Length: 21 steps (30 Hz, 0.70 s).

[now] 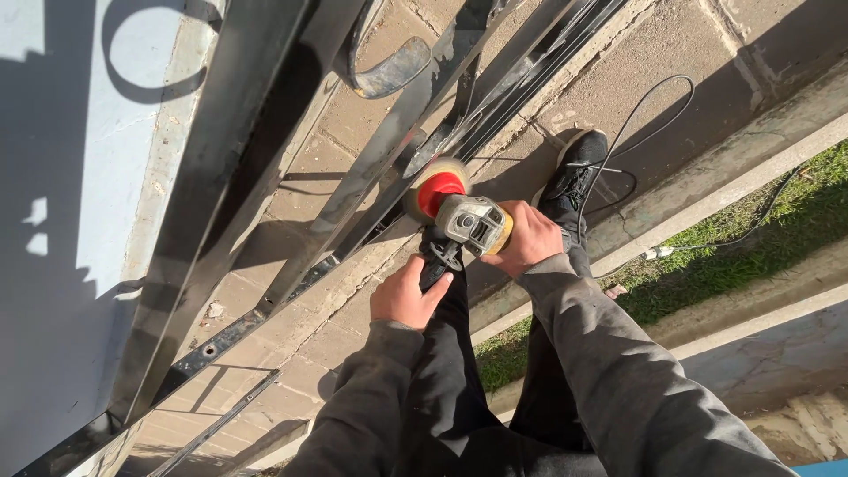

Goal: Using an angle grinder to remove rust or prepare the surface of a metal gate.

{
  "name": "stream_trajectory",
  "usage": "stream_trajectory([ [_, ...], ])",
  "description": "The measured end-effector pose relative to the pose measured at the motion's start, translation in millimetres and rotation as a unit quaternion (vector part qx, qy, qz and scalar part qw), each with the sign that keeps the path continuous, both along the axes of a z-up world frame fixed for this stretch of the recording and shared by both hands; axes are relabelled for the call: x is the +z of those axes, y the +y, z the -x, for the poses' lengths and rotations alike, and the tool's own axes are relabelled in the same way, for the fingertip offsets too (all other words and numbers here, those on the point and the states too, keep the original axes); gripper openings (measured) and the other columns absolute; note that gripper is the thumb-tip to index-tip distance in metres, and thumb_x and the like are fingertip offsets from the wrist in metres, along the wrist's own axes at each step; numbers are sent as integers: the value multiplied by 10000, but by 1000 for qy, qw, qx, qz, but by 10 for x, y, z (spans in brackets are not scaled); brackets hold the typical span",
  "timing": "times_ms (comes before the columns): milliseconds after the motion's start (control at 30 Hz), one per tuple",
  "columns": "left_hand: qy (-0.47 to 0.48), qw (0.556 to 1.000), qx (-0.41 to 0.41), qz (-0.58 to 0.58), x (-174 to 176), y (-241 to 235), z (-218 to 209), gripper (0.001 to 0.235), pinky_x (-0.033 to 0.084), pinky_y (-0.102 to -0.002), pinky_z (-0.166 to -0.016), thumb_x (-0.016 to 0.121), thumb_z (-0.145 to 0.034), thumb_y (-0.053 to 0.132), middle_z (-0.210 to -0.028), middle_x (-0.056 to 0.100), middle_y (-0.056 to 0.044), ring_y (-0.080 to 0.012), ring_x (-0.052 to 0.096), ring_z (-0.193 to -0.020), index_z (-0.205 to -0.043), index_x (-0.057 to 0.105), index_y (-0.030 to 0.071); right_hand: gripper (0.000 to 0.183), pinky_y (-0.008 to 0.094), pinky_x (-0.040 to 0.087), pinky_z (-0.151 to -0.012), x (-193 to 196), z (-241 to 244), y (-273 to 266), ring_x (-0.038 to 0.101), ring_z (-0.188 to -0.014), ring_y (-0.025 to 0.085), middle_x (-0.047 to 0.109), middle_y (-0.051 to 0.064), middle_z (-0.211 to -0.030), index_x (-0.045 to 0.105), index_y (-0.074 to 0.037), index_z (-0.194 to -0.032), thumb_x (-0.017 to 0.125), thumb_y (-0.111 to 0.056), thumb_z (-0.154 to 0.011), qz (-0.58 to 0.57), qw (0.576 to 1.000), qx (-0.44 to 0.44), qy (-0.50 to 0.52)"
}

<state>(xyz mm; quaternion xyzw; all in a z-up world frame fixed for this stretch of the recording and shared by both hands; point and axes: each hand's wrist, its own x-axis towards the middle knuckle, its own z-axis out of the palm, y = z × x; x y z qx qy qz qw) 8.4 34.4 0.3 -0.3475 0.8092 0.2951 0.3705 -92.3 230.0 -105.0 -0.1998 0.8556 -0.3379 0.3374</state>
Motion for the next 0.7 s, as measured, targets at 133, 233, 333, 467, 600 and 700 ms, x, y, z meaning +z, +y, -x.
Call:
stream_trajectory([
  [133, -2, 1000, -17, -12, -11, 13, 105, 489, 558, -464, -673, 697, -893, 512, -949, 774, -104, -341, 743, -830, -1211, 642, 144, 817, 440, 575, -792, -63, 91, 66, 708, -955, 340, 683, 127, -1051, 577, -36, -1197, 965, -449, -608, 15, 999, 7, -31],
  [233, 31, 999, -6, -21, -83, 169, 295, 512, 561, -460, -682, 683, -894, 504, -949, 777, -110, -339, 751, -836, -1266, 622, 158, 760, 433, 580, -809, -91, 303, 184, 715, -965, 338, 693, 123, -1085, 586, -49, -1215, 939, -421, -655, 27, 999, -17, 19],
  [333, 47, 997, 1, -63, -226, 279, 327, 568, 559, -470, -677, 675, -902, 499, -972, 774, -122, -361, 744, -830, -1318, 566, 127, 737, 434, 583, -802, -145, 514, 331, 724, -943, 329, 701, 112, -1044, 604, -67, -1212, 932, -412, -649, 4, 999, 16, 33],
  [467, 31, 996, 10, -86, -414, 409, 11, 562, 565, -469, -698, 678, -931, 528, -982, 771, -144, -362, 750, -859, -1293, 559, 114, 716, 420, 588, -790, 12, 718, 307, 734, -941, 317, 708, 109, -1055, 607, -62, -1183, 931, -394, -638, 26, 995, 57, 79],
  [600, 21, 994, 73, -82, -276, 470, -12, 531, 559, -481, -712, 702, -912, 468, -948, 754, -182, -380, 738, -829, -1243, 580, 71, 721, 406, 593, -738, 126, 806, 190, 727, -885, 312, 686, 126, -1001, 610, -33, -1124, 932, -482, -662, 69, 983, 122, 115],
  [700, 51, 988, 118, -86, -247, 496, 87, 494, 565, -473, -714, 708, -888, 397, -951, 758, -179, -387, 739, -824, -1242, 600, 70, 720, 410, 598, -728, 165, 851, 181, 722, -875, 310, 680, 122, -988, 608, -34, -1082, 913, -526, -656, 56, 979, 141, 140],
])
